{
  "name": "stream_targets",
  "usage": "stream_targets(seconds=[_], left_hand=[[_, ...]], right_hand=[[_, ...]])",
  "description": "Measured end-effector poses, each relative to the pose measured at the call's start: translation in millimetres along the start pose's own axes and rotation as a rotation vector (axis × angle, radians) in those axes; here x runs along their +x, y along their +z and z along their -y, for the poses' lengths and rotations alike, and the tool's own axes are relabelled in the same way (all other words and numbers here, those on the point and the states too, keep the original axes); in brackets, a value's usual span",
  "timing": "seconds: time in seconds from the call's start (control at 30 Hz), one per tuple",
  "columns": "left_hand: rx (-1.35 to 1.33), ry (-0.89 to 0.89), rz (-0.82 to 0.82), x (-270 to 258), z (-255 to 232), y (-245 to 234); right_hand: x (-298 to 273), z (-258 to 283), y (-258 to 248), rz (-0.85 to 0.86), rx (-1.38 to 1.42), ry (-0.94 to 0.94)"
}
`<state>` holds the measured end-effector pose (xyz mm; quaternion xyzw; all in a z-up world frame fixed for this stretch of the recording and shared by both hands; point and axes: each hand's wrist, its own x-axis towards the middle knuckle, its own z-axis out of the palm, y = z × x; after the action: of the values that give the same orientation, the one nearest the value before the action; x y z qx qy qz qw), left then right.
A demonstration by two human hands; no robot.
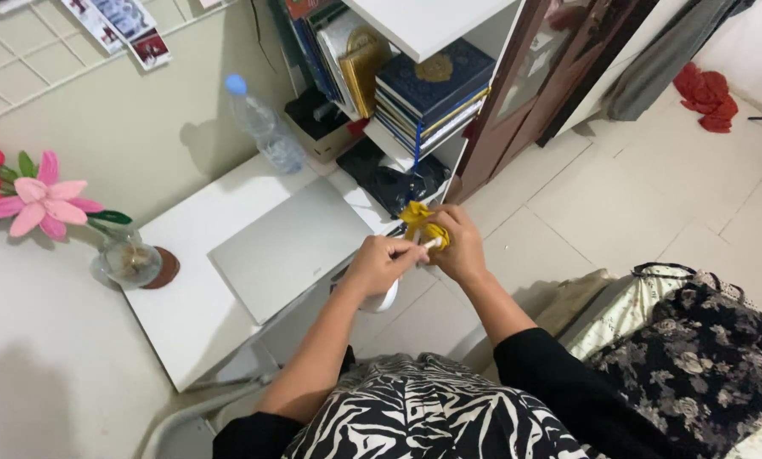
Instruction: Clean and organize items on a desk, including books, a lamp, and decorative flowers.
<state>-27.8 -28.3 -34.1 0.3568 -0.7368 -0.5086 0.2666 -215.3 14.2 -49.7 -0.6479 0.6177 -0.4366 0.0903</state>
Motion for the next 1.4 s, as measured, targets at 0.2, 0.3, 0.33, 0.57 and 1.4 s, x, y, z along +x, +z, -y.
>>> stream_targets(seconds=[0.2, 0.3, 0.33, 0.57, 1.4], left_hand=[[-0.18, -0.102, 0.092, -0.5, 15.6, -28.2], [-0.171, -0.113, 0.084, 2.6, 10.1, -41.7], [-0.17, -0.12, 0.088, -0.6, 4.5, -50.5], [-0.25, 0.014, 0.044, -12.8, -12.3, -101.9], [-0.168, -0.038, 0.369, 18.3, 75.0, -140.4]], right_hand=[[0.3, -8.7, 31.4, 0.024, 0.025, 0.14], [22.0, 39.1, 28.1, -0.086, 0.015, -0.098], [25.5, 45.0, 29.2, -0.085, 0.018, -0.09], [38.3, 42.9, 56.5, -0.086, 0.136, 0.053], [61.8, 115.6, 51.2, 0.123, -0.082, -0.13]])
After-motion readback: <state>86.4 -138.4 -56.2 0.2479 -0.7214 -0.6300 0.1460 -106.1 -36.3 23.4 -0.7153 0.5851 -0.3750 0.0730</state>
